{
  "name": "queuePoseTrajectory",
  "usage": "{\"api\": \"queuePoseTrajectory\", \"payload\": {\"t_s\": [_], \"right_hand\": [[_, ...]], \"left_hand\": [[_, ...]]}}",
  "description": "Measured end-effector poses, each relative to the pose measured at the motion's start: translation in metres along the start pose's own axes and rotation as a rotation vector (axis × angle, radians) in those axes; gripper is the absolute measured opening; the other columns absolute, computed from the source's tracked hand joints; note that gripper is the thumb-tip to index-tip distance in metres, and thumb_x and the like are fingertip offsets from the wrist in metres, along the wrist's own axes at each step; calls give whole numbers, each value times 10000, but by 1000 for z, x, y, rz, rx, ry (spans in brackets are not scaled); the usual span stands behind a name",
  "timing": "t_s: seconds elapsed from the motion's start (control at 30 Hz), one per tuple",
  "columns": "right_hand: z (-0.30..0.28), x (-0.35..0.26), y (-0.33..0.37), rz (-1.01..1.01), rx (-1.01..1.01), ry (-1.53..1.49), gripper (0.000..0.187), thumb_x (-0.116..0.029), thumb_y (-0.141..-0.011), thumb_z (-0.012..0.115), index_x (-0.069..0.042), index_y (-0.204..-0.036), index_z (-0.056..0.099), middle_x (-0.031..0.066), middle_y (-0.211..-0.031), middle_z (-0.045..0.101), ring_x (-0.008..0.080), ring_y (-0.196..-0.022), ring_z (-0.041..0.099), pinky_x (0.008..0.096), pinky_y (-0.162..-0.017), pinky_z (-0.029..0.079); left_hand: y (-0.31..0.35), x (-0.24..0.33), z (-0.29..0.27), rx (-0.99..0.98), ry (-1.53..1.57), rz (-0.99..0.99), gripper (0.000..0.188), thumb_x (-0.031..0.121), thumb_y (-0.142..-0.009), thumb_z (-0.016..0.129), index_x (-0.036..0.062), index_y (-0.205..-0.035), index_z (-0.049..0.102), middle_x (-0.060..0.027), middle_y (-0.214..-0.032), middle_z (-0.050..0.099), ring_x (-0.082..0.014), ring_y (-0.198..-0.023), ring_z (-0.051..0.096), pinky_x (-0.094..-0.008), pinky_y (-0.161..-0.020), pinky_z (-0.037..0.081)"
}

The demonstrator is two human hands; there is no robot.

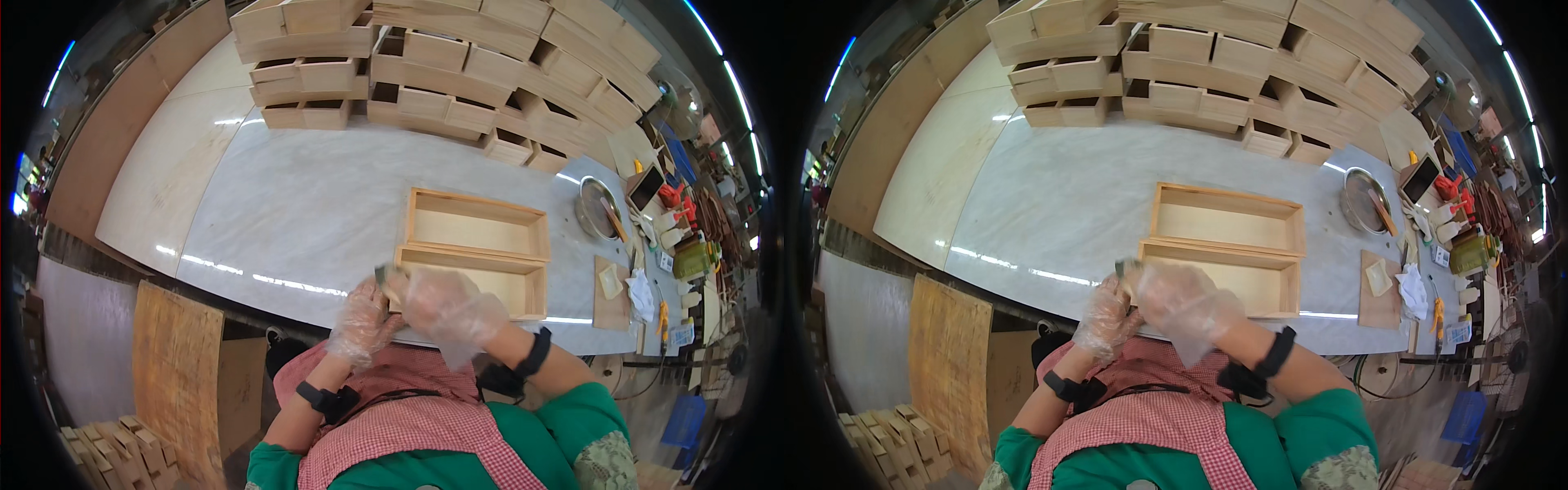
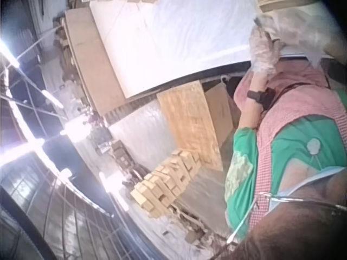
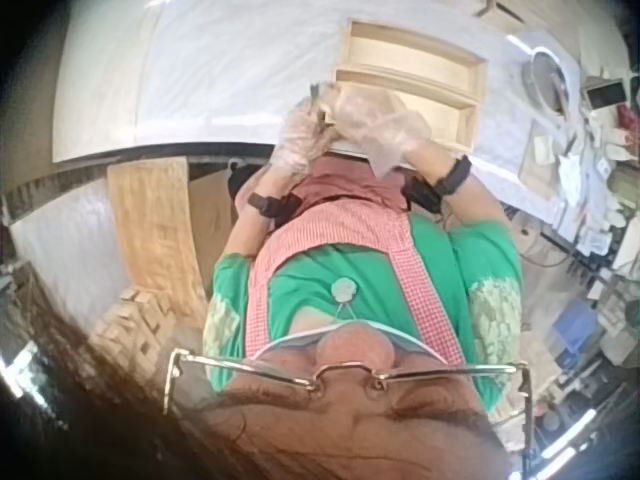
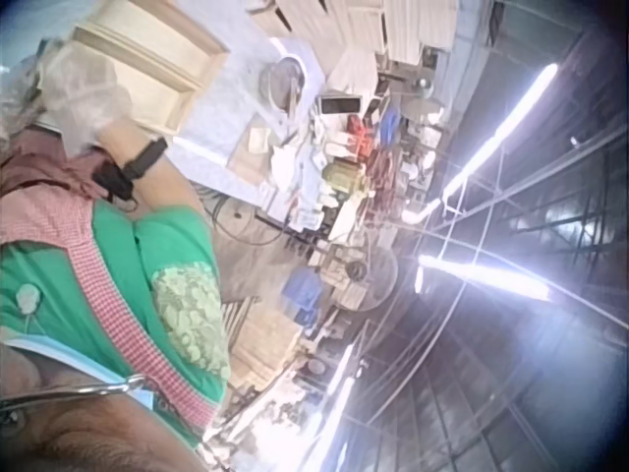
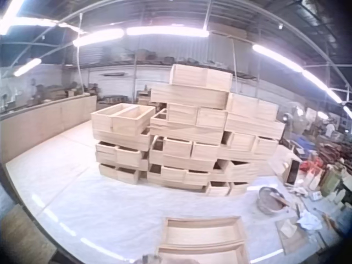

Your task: The recorder is applying a finishing wax or oil to small wooden boxes using a small brush or applicator pad in a furniture factory setting.

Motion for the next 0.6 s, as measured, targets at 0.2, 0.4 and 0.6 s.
{"api": "queuePoseTrajectory", "payload": {"t_s": [0.2,0.4,0.6], "right_hand": [[-34,4,8,-276,240,45,258,-47,-792,524,-55,-1045,572,142,-941,607,275,-776,616,386,-602,529],[-12,-16,16,-168,92,43,334,-40,-798,533,-36,-1131,567,132,-848,594,274,-756,625,387,-601,528],[-10,-21,44,-104,87,-16,318,-82,-833,550,-12,-1144,546,127,-766,590,279,-707,632,366,-583,522]], "left_hand": [[1,9,-15,53,64,-68,647,261,-785,708,15,-1321,445,-186,-1309,487,-359,-1230,452,-436,-1040,376],[0,2,-4,58,67,10,561,193,-784,676,23,-1282,483,-196,-1287,506,-353,-1186,495,-443,-1009,403],[-7,14,-17,107,358,-104,530,202,-804,670,14,-1268,493,-199,-1221,554,-353,-1111,557,-397,-951,464]]}}
Point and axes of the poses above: each hand's wrist, its own y-axis away from the middle knuckle, its own z-axis out of the palm, x = y × z, the point moved 9 cm from there along -y, towards the middle knuckle
